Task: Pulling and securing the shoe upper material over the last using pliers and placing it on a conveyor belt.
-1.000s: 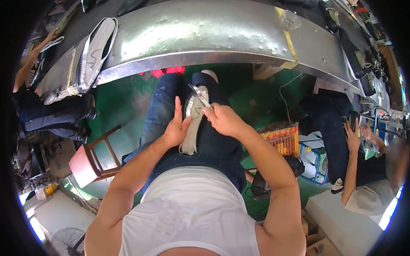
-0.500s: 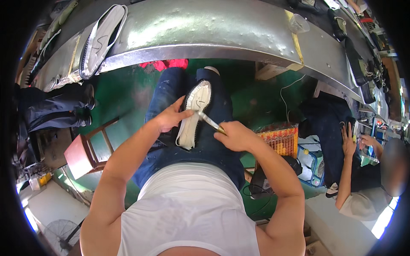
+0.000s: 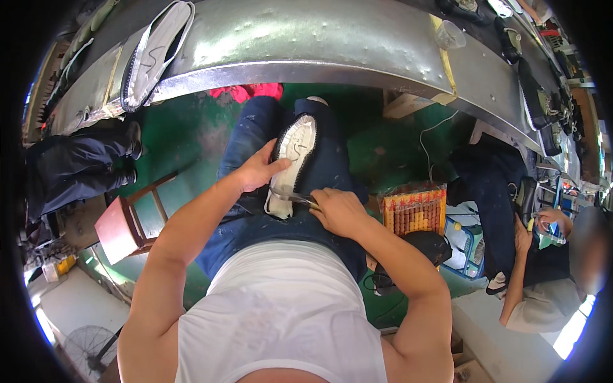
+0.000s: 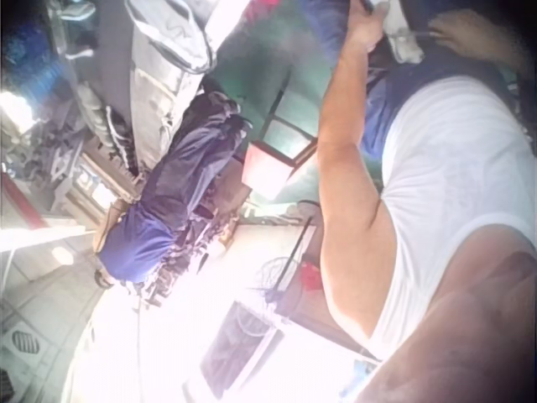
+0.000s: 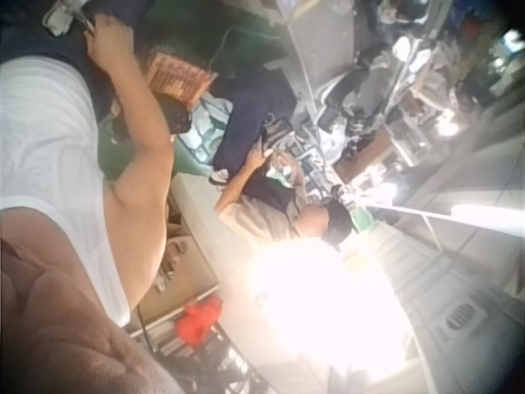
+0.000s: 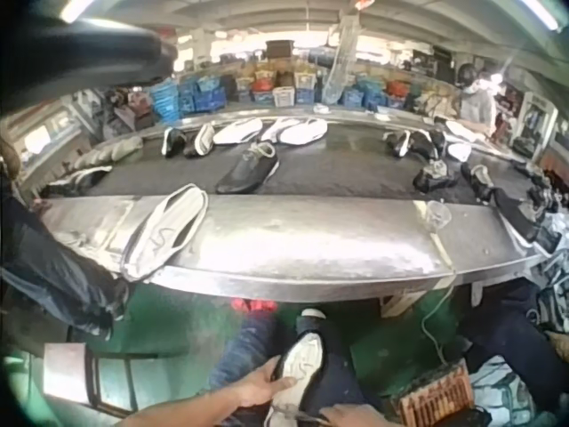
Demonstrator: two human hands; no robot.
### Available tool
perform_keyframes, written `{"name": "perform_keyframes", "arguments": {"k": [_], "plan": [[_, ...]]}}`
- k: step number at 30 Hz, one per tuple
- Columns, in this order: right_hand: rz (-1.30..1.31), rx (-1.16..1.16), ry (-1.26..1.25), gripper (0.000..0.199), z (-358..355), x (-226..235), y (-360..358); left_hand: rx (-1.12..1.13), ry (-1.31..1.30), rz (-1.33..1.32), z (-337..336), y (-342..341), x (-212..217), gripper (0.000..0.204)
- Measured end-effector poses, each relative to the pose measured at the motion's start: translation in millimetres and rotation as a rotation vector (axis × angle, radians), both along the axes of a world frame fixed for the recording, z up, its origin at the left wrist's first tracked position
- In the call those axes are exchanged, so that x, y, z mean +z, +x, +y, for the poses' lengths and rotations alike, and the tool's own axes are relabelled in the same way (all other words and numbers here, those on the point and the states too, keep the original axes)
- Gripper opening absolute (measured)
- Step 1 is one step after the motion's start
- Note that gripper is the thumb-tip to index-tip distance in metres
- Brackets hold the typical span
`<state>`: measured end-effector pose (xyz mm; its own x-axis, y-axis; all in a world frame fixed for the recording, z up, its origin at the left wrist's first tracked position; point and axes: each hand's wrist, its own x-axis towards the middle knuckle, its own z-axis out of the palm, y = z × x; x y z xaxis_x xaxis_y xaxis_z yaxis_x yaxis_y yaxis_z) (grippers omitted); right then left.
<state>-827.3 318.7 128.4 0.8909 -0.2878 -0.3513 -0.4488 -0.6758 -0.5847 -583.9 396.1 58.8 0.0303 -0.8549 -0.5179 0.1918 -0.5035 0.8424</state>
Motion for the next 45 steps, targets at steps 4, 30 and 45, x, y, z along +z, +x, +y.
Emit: {"name": "perform_keyframes", "arguments": {"k": [4,30,45], "plan": [[0.105,-0.087,0.128,0.029,-5.1,7.5,-15.9,-0.057,0.036,-0.289,3.7,-15.0,19.3,0.073],[0.025,-0.422,0.493,0.030,-29.7,-6.6,16.5,0.243,-0.022,0.101,30.2,-45.0,5.5,0.083],[-0.025,-0.487,0.639,0.022,-12.3,-3.1,-1.1,0.302,0.011,0.908,72.3,-45.1,33.3,0.084]]}}
